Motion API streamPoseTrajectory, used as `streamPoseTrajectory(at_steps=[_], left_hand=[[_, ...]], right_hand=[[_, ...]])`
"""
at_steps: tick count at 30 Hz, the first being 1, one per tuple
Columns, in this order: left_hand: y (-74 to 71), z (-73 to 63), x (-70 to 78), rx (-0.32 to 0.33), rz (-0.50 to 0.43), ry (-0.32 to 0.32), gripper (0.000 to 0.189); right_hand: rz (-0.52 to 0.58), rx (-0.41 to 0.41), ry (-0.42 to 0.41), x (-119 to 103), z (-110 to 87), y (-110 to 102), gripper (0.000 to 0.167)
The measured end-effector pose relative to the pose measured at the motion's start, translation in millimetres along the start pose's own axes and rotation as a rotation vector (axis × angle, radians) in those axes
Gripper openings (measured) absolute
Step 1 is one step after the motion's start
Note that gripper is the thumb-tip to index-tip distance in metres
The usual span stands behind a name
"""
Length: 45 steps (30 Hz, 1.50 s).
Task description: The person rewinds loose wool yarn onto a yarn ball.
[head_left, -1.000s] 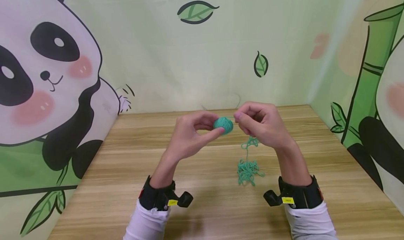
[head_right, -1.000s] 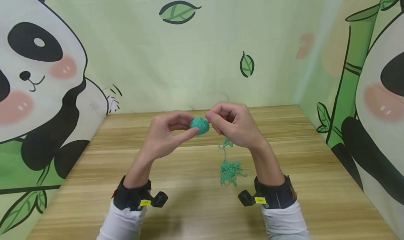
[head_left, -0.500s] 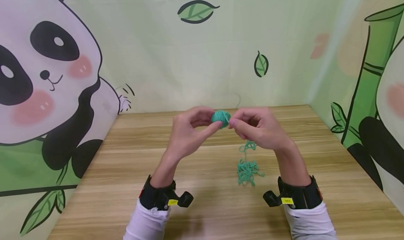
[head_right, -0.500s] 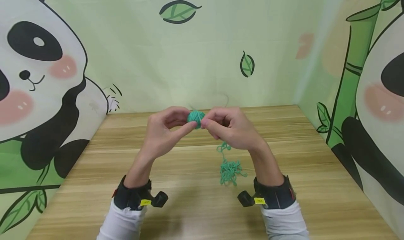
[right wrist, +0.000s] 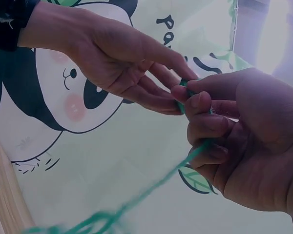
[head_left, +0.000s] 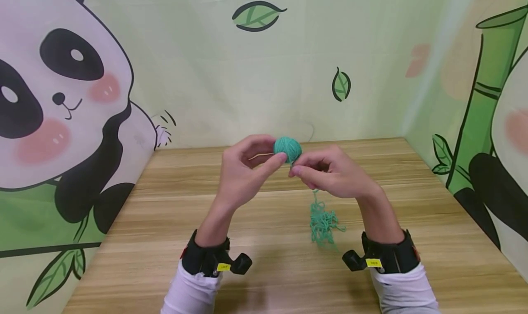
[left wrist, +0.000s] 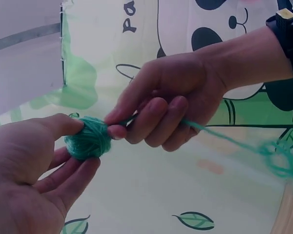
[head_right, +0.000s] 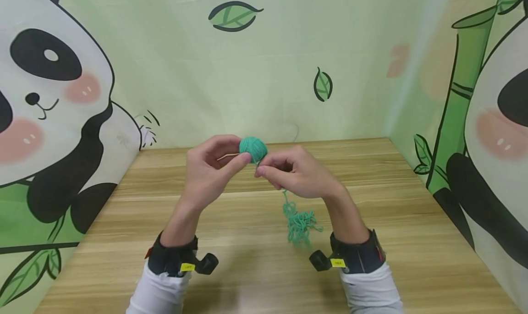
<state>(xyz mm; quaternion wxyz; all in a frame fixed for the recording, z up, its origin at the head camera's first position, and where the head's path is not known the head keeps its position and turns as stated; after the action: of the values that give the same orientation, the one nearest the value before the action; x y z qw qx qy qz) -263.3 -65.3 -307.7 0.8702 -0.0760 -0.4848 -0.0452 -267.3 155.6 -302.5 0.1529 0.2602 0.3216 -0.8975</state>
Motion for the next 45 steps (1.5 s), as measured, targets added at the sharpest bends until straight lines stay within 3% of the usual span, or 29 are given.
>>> streamPoseTrajectory(at_steps=[10,21,28,38,45], left_hand=[[0.9,-2.3,1.8,-0.097,-0.143,-0.007,0.033],[4.5,-4.8,4.9,-0.262,-0.176,-0.024,0.033],[9.0,-8.1,6.8,-0.383,-0.136,-0.02,0.032],[6.2,-6.3,4.8,-0.378,-0.043,0.024,0.032],[7.1,-5.2,2.2,-0.391,0.074,0.07,0.029]], right_hand=[[-0.039,-0.017,0.049,5.4,-1.7,-1.3,0.022],[-0.057,0.072,0.161,6.3,-3.2,-6.9,0.014],[-0.056,0.089,0.152,7.7,-4.1,-7.9,0.008],[0.002,0.179,0.144,4.1,-2.5,-9.4,0.016],[0.016,0.193,0.155,3.6,-1.9,-9.6,0.017]])
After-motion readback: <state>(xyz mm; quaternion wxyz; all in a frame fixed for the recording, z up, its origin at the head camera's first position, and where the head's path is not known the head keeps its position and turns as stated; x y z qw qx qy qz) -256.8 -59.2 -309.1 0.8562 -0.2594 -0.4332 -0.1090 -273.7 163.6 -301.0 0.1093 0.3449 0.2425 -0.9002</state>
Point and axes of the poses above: each hand's wrist, its own z-axis towards the middle knuckle, its own y-axis out of the palm, x = y × z, the point moved 3 cm from there along z, towards the middle knuckle, and after that the axes turned 10 degrees about -y, right-handed, at the moved point
